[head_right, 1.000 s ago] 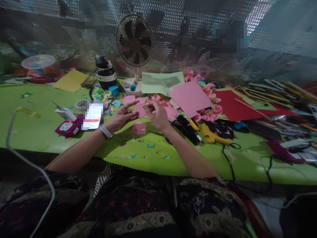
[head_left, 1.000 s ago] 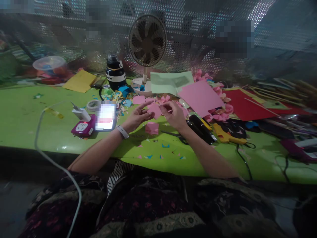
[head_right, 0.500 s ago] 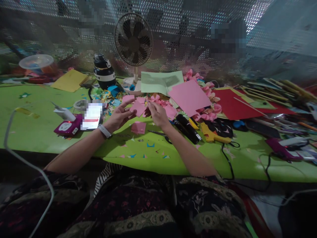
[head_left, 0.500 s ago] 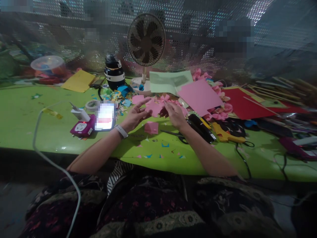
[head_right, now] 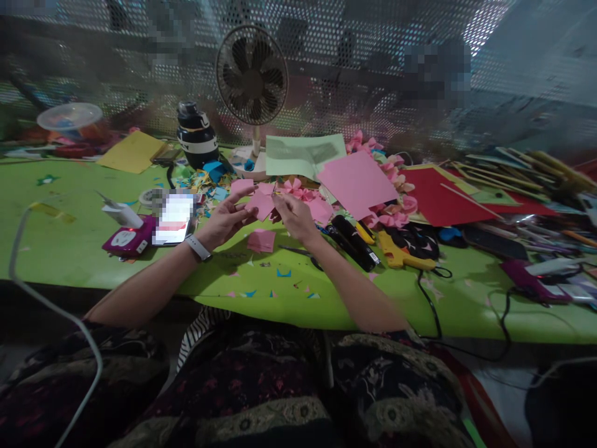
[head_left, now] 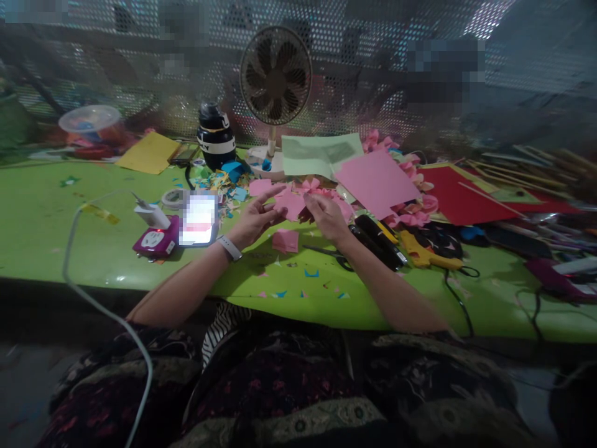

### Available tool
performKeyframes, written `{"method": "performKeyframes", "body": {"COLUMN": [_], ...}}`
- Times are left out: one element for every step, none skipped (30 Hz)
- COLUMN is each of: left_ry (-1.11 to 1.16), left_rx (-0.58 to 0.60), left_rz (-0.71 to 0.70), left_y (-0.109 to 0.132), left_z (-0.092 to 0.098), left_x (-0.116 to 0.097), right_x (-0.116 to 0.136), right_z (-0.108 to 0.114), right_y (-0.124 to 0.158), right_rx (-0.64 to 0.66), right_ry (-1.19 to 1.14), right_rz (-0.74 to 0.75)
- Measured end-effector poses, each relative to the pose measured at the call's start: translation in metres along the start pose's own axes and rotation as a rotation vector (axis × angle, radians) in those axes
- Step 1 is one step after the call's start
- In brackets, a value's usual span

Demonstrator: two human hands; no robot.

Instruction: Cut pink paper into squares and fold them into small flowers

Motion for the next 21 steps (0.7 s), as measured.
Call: {"method": "performKeyframes", "body": {"left_ry": [-0.006, -0.013, -0.022, -0.034, -0.05, -0.075, -0.109, -0.154, -0.206, -0.262, -0.316, -0.362, -0.397, -0.417, -0.425, -0.424, -0.417, -0.409, -0.403, -0.399, -0.396], "left_rx": [-0.001, -0.004, -0.01, -0.019, -0.028, -0.032, -0.027, -0.009, 0.022, 0.061, 0.101, 0.133, 0.15, 0.154, 0.148, 0.134, 0.119, 0.103, 0.09, 0.08, 0.075], "left_rz": [0.002, 0.003, 0.004, 0.006, 0.013, 0.03, 0.061, 0.105, 0.157, 0.211, 0.259, 0.29, 0.299, 0.288, 0.265, 0.234, 0.206, 0.185, 0.174, 0.169, 0.166], "left_y": [0.0, 0.0, 0.0, -0.001, -0.001, -0.002, -0.002, -0.002, -0.001, 0.0, 0.002, 0.003, 0.004, 0.005, 0.004, 0.003, 0.002, 0.001, 0.0, 0.0, -0.001], "left_z": [0.0, 0.001, 0.002, 0.004, 0.005, 0.007, 0.007, 0.007, 0.006, 0.005, 0.003, 0.001, 0.0, -0.001, -0.001, 0.0, 0.001, 0.002, 0.003, 0.005, 0.005], "left_x": [0.001, 0.001, 0.002, 0.003, 0.003, 0.004, 0.004, 0.005, 0.006, 0.007, 0.007, 0.007, 0.007, 0.005, 0.004, 0.003, 0.002, 0.002, 0.003, 0.004, 0.005], "right_x": [0.001, 0.002, 0.004, 0.007, 0.009, 0.012, 0.015, 0.017, 0.02, 0.022, 0.023, 0.024, 0.024, 0.022, 0.02, 0.016, 0.012, 0.009, 0.005, 0.002, 0.0], "right_z": [0.0, -0.001, 0.0, 0.0, 0.001, 0.003, 0.005, 0.007, 0.009, 0.011, 0.012, 0.014, 0.015, 0.015, 0.015, 0.014, 0.01, 0.006, 0.0, -0.006, -0.011], "right_y": [0.0, 0.001, 0.001, 0.001, 0.002, 0.002, 0.002, 0.002, 0.002, 0.002, 0.002, 0.002, 0.001, 0.0, 0.0, -0.001, -0.002, -0.002, -0.002, -0.001, -0.001], "right_rx": [-0.009, -0.018, -0.022, -0.014, -0.003, 0.012, 0.035, 0.064, 0.096, 0.131, 0.161, 0.179, 0.18, 0.167, 0.151, 0.139, 0.136, 0.148, 0.174, 0.208, 0.241], "right_ry": [-0.002, -0.009, -0.01, 0.003, 0.027, 0.056, 0.084, 0.108, 0.129, 0.148, 0.163, 0.168, 0.152, 0.111, 0.048, -0.024, -0.09, -0.138, -0.171, -0.196, -0.221], "right_rz": [0.012, 0.022, 0.034, 0.049, 0.063, 0.076, 0.091, 0.107, 0.123, 0.137, 0.146, 0.147, 0.134, 0.106, 0.065, 0.018, -0.03, -0.073, -0.11, -0.138, -0.159]}}
Point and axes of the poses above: each hand's wrist, its own y-axis away from the middle knuckle, its own z-axis out of the back of the hand, x = y × z, the point moved 6 cm from there along -y, towards the middle knuckle, and after that the axes turned 5 degrees about y, right-handed, at the moved point
